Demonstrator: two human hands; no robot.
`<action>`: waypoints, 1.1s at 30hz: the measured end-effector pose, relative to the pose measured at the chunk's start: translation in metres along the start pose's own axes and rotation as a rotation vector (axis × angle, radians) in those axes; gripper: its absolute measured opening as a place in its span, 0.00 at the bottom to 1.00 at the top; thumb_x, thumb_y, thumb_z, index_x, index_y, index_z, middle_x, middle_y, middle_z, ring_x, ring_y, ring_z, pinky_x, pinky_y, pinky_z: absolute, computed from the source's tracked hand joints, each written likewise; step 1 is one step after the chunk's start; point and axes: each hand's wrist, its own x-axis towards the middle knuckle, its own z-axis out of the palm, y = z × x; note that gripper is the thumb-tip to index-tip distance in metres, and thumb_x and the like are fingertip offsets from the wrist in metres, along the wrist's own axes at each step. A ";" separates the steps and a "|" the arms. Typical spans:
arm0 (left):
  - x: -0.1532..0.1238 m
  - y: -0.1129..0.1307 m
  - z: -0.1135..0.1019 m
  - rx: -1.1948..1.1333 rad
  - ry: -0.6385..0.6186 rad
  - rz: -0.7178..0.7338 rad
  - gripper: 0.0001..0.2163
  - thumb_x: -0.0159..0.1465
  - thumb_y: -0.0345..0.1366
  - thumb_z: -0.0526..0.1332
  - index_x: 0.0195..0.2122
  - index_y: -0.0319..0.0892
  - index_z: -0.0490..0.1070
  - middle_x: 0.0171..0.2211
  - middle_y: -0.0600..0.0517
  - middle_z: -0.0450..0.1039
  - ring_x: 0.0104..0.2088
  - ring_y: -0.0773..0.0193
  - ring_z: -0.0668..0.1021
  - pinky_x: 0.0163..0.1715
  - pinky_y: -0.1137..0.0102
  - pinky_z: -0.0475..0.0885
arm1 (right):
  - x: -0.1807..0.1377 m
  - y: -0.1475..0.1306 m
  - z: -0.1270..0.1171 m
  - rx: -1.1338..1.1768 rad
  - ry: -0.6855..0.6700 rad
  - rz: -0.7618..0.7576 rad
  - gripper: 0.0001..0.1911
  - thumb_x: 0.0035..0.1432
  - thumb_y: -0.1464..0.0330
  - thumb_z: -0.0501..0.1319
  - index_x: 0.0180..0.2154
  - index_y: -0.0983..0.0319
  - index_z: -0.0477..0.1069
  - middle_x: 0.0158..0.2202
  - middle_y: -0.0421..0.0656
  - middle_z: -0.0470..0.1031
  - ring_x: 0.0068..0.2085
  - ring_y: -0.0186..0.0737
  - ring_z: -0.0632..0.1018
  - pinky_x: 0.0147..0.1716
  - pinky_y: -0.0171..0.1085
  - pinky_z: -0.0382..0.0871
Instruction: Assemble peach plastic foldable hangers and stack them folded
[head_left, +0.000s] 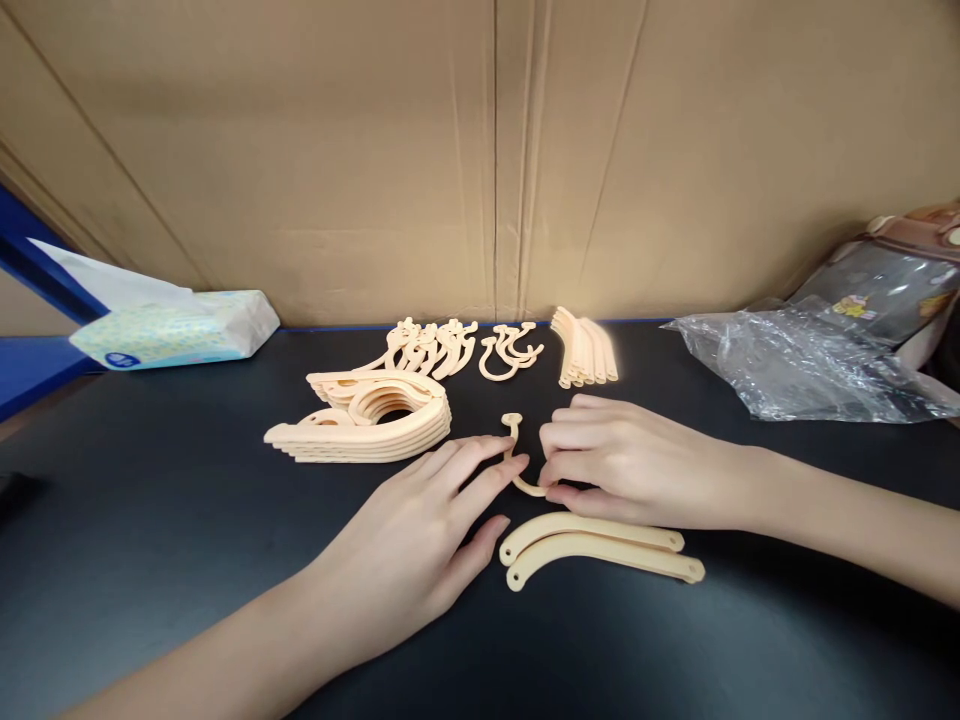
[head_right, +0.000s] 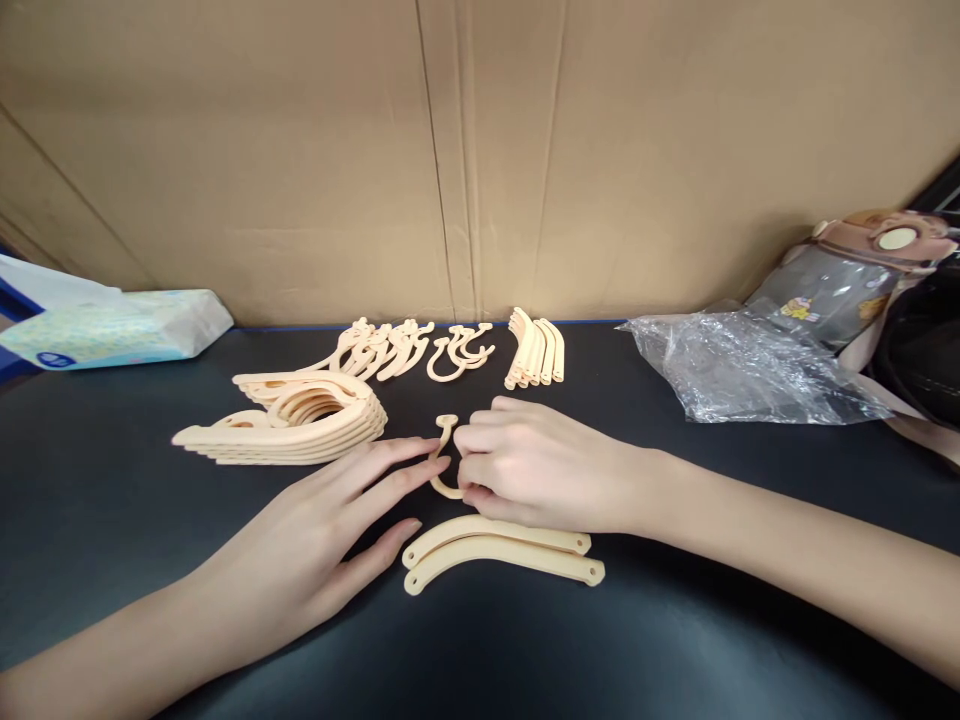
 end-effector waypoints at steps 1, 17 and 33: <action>0.000 0.000 0.000 0.008 -0.007 0.012 0.17 0.70 0.33 0.52 0.60 0.40 0.63 0.58 0.44 0.67 0.56 0.54 0.71 0.54 0.59 0.71 | 0.000 0.000 0.001 -0.014 0.006 -0.017 0.16 0.68 0.70 0.54 0.32 0.64 0.77 0.30 0.41 0.71 0.30 0.35 0.67 0.33 0.37 0.58; -0.002 -0.002 0.000 0.024 -0.008 0.018 0.15 0.71 0.34 0.51 0.56 0.38 0.68 0.57 0.42 0.69 0.56 0.53 0.73 0.53 0.57 0.73 | -0.006 -0.002 0.009 -0.013 0.096 0.008 0.17 0.70 0.67 0.53 0.34 0.63 0.77 0.30 0.41 0.71 0.30 0.35 0.66 0.31 0.36 0.59; 0.041 -0.027 -0.072 0.290 0.160 -0.253 0.17 0.69 0.46 0.50 0.49 0.43 0.71 0.46 0.47 0.76 0.45 0.50 0.78 0.43 0.59 0.73 | -0.065 0.015 0.002 0.127 0.029 0.313 0.09 0.70 0.69 0.51 0.36 0.61 0.67 0.34 0.41 0.71 0.32 0.35 0.71 0.34 0.35 0.63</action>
